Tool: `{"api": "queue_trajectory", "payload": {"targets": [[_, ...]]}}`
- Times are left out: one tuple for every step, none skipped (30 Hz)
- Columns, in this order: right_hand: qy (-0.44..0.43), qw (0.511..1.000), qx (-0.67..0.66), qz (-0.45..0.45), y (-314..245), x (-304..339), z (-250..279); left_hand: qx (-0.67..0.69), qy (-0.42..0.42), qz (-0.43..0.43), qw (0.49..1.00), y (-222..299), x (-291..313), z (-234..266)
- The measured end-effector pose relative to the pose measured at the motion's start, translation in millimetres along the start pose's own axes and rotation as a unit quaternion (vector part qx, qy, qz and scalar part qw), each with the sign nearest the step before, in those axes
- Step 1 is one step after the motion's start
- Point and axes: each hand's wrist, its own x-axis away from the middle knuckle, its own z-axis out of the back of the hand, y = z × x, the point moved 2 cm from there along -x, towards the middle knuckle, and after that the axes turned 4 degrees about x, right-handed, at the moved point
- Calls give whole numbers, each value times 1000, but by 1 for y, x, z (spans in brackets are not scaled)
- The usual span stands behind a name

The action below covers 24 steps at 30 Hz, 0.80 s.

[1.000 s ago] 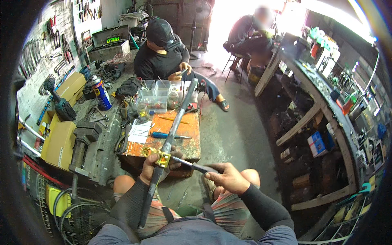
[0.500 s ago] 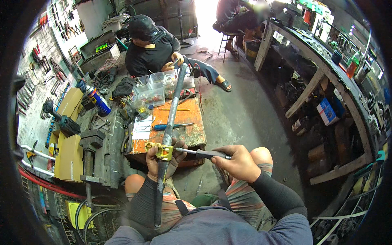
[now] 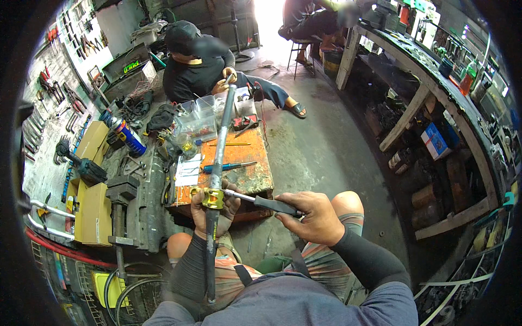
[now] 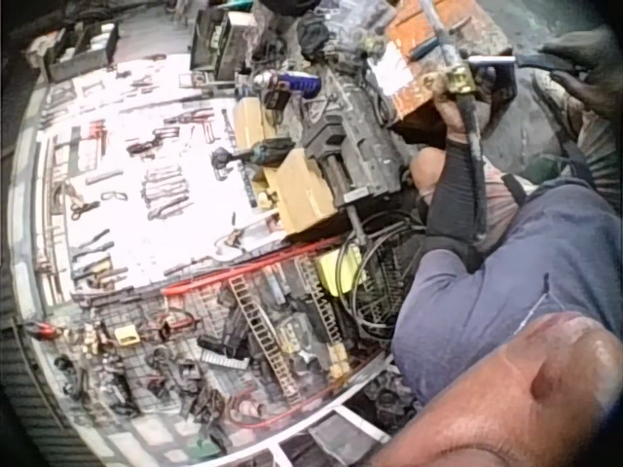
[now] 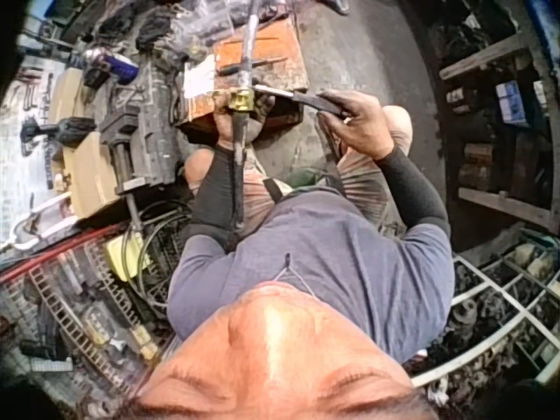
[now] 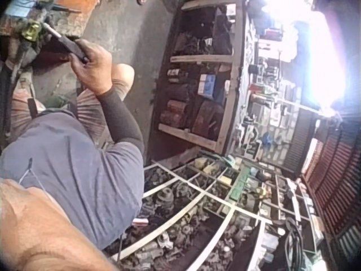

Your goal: The person sits on the floor in a workshop and uses a screwdriver to tighten a screw on a yellow bicycle part attached to a long metal rod. They repeatedly adjust the part and the tool while working.

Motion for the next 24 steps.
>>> {"api": "queue_trajectory", "payload": {"targets": [[-3,1000,13,14,0,-2,1,-11,5,2,1000,-2,0,-1],[-7,999,25,29,0,-4,1,-21,11,4,1000,-5,0,-4],[-10,998,37,43,1,-5,1,-32,16,5,999,-6,0,-5],[-10,999,36,38,0,-5,2,-18,16,13,1000,-7,0,-6],[-10,999,35,32,-2,-4,3,-11,17,12,1000,-8,0,-7],[-10,999,34,27,-4,-4,3,-4,17,11,1000,-9,-1,-9],[-13,999,34,26,-5,-5,4,3,18,9,1000,-9,0,-10],[-17,999,34,25,-6,-5,4,5,18,9,1000,-9,0,-10],[-20,999,34,23,-7,-5,4,7,18,9,1000,-9,1,-9],[-21,999,33,23,-7,-5,4,9,17,10,1000,-9,1,-8],[-22,999,31,23,-5,-4,3,9,14,13,1000,-9,0,-8],[-23,999,29,23,-4,-4,2,9,10,15,1000,-10,0,-9],[-17,999,35,35,-3,-4,1,9,7,17,1000,-11,0,-9],[-11,998,41,47,-2,-5,0,4,9,18,1000,-10,0,-9],[-5,997,47,60,-2,-5,-1,-1,12,20,1000,-10,1,-9],[-5,995,66,76,-2,-6,0,-6,15,19,1000,-9,2,-9],[-4,992,84,92,-3,-7,1,-8,15,24,1000,-9,3,-9],[-4,989,102,109,-2,-8,2,-9,16,28,999,-8,4,-10],[-1,979,142,145,-2,-9,5,-9,15,31,999,-8,5,-10],[3,967,181,181,-1,-9,7,-17,14,32,999,-9,4,-9],[7,951,220,217,-1,-10,8,-30,17,35,999,-8,4,-7],[37,926,276,257,-3,-10,10,-41,20,35,998,-9,4,-7],[60,911,295,282,-5,-8,9,-51,22,34,998,-9,3,-7],[49,925,261,272,-2,-6,8,-63,35,27,997,-8,5,-8]]}}
